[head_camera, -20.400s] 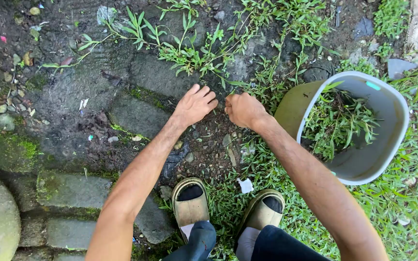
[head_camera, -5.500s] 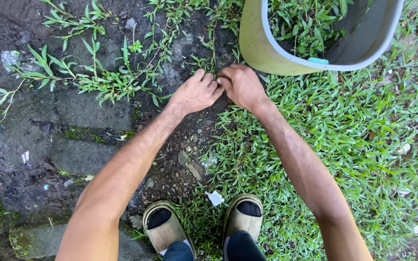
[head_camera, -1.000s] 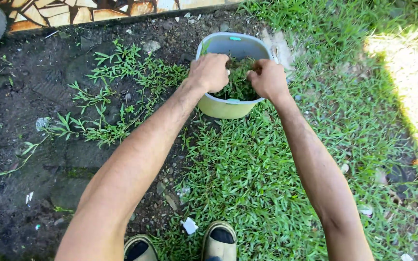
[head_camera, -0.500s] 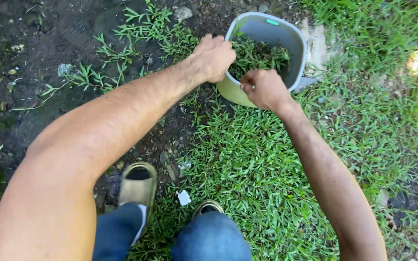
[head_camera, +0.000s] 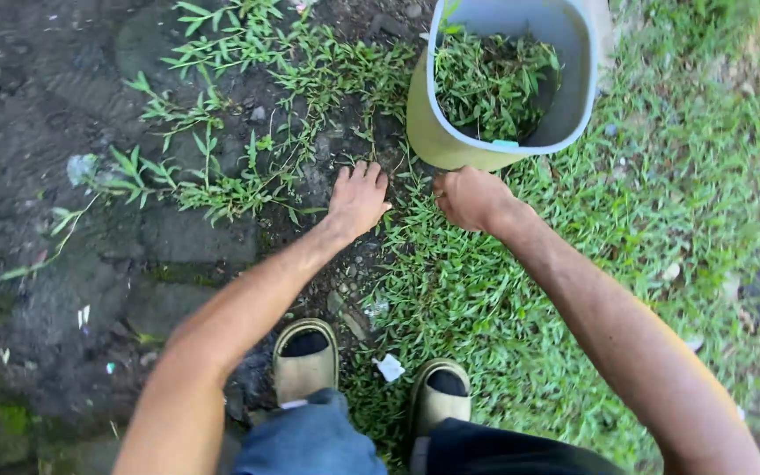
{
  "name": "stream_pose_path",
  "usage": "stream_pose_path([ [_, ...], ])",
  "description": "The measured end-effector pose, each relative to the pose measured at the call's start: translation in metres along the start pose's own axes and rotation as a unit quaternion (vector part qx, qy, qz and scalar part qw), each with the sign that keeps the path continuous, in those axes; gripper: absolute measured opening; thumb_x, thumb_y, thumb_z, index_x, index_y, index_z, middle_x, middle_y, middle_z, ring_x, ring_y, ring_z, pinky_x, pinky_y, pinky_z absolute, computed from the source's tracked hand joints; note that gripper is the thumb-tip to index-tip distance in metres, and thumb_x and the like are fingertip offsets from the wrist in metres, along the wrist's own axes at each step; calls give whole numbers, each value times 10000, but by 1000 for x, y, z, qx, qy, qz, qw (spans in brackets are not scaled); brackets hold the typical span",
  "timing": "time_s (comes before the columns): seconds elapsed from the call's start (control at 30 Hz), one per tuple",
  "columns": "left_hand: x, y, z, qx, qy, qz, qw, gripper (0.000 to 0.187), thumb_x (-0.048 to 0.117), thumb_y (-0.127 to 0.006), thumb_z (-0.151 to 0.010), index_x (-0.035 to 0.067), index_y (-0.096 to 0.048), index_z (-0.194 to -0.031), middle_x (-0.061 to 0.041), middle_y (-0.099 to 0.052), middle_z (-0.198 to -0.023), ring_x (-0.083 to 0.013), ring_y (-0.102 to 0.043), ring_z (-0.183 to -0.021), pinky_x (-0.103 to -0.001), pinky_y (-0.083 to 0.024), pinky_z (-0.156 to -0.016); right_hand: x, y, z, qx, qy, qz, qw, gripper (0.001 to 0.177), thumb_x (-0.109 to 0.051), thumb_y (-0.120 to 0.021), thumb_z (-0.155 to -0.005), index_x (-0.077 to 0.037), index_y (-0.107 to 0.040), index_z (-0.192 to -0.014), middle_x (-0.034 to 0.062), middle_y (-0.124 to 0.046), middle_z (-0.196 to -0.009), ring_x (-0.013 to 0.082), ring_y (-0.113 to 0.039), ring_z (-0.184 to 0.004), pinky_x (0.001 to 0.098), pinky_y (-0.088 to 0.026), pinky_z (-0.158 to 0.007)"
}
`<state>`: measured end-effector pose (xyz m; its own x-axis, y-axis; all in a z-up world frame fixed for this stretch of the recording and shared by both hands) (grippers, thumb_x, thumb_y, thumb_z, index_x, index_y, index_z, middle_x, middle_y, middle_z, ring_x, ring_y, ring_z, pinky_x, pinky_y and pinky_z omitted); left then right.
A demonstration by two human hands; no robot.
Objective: Pulling weeds from between paving stones and grass, placing them into a bucket.
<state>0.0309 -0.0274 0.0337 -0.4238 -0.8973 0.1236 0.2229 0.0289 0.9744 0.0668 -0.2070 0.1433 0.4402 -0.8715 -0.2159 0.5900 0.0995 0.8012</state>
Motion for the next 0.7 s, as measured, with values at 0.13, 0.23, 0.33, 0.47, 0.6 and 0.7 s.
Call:
stream_pose_path([
  [0.13,-13,-34,4,12,15,13,1000,607,487,-751,-839,6,-686,-1204,-133,-595,-1258,-309,-531,-1221,-496,-446,-958,-13,-24,-18,-49,-29,7,998,222,-240,-609,-967,-72,-704,-1074,212,-750,-910,424,-729,-856,528,-595,-824],
  [0.23,-23,-55,1,80,38,61,994,493,430,-747,-855,41,-707,-1154,-99,-614,-1182,-303,-540,-1149,-488,-430,-905,-23,-49,-36,-88,-59,8,994,231,-240,-587,-997,-63,-715,-1074,203,-766,-918,396,-755,-853,505,-611,-832],
  [0.33,-17,-67,-8,83,21,13,996,248,217,-687,-858,112,-711,-1081,-54,-619,-1156,-239,-538,-1131,-439,-419,-901,-38,-66,-47,-73,-66,-32,995,232,-199,-613,-930,-121,-713,-1125,196,-754,-954,416,-731,-880,522,-596,-824],
  [0.47,-3,-74,-17,74,1,-86,993,209,219,-603,-927,112,-709,-1072,-30,-599,-1053,-217,-515,-1065,-410,-386,-916,-46,-84,-57,-18,-83,-102,991,263,-244,-662,-906,-104,-710,-1124,192,-753,-985,410,-726,-894,515,-589,-827],
  [0.6,-2,-78,-28,8,-52,-246,968,265,270,-584,-918,126,-729,-1088,-3,-585,-988,-202,-486,-1015,-379,-362,-858,-26,-129,-76,71,-42,-138,987,226,-222,-670,-902,-103,-745,-1079,192,-762,-997,401,-737,-902,493,-593,-874],
  [0.7,-6,-73,-35,-38,-125,-298,946,308,280,-567,-943,108,-737,-1133,7,-611,-985,-194,-484,-991,-380,-360,-872,-19,-126,-79,35,-105,-161,981,260,-168,-616,-917,-96,-724,-1142,210,-760,-952,400,-744,-870,487,-596,-866],
])
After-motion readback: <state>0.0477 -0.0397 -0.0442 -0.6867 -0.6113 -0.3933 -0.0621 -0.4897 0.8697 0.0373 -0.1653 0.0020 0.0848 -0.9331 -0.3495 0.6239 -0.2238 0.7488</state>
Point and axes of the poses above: each hand's wrist, its own z-axis away from the middle knuckle, its own y-axis out of the back of the hand, x = y × z, the point moved 4 cm from there along -z, towards the middle knuckle
